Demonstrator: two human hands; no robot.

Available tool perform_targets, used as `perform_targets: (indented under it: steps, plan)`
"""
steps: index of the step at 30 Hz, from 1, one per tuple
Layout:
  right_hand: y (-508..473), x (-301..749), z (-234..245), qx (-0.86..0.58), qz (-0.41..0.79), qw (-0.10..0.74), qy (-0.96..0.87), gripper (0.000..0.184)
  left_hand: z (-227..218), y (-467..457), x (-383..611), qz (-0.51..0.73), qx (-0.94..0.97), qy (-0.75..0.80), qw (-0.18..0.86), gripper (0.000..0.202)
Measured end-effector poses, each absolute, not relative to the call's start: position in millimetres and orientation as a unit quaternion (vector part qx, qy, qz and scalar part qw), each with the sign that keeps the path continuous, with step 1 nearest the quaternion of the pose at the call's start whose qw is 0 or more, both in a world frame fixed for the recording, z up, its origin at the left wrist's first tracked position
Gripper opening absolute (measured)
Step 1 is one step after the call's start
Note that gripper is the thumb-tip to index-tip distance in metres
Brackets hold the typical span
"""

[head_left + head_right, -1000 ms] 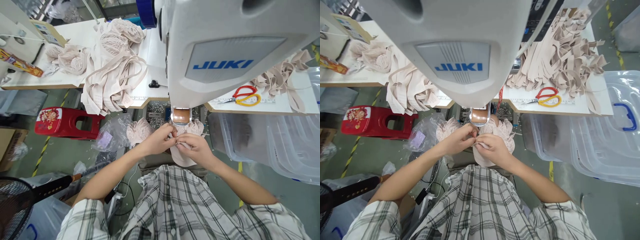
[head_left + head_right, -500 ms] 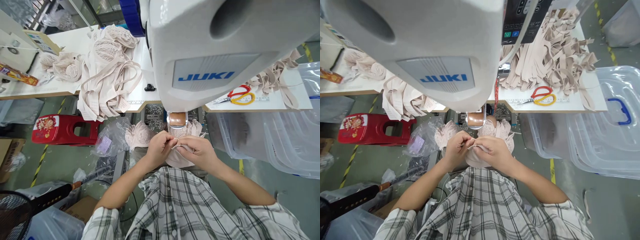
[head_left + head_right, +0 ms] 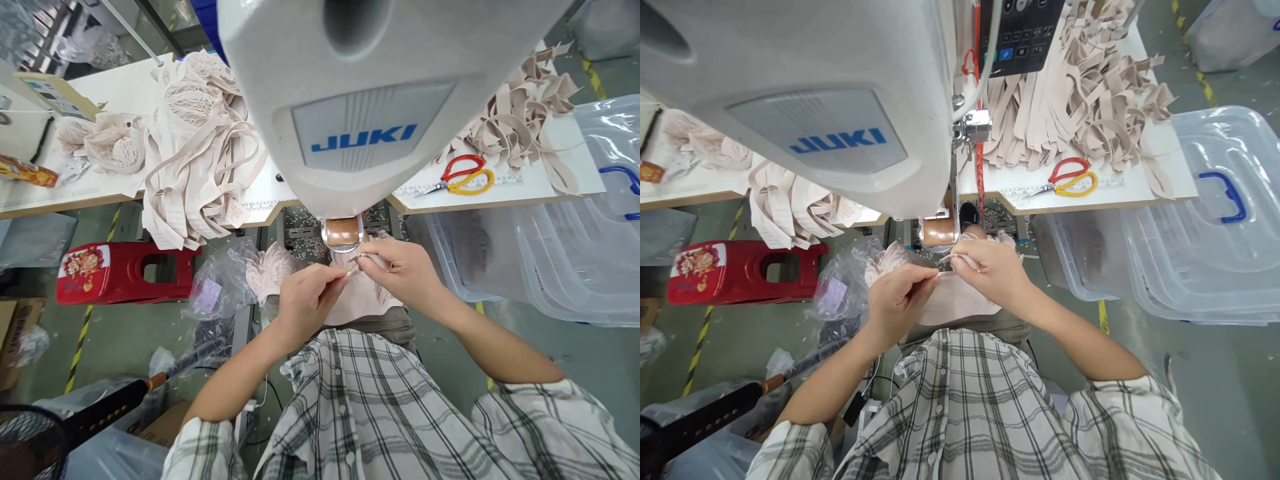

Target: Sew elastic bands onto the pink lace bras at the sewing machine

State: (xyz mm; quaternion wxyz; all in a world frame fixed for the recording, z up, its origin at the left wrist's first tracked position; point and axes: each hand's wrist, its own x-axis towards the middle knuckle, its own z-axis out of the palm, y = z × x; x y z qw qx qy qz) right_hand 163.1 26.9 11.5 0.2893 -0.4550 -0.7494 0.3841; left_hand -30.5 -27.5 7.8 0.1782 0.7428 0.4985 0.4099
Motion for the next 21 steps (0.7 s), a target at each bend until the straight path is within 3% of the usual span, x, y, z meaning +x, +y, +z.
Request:
perform_targets:
  steps: [9,21]
  plan:
    - [37,166,28,-0.402,0.499,0.217,-0.737,0.018,16,-20,-31,0.389,0.76,0.494,0.165,0.012]
    - [35,173,27,-0.375,0.461,0.2,-0.779,0.016,16,-12,-31,0.393,0.742,0.484,0.245,0.011]
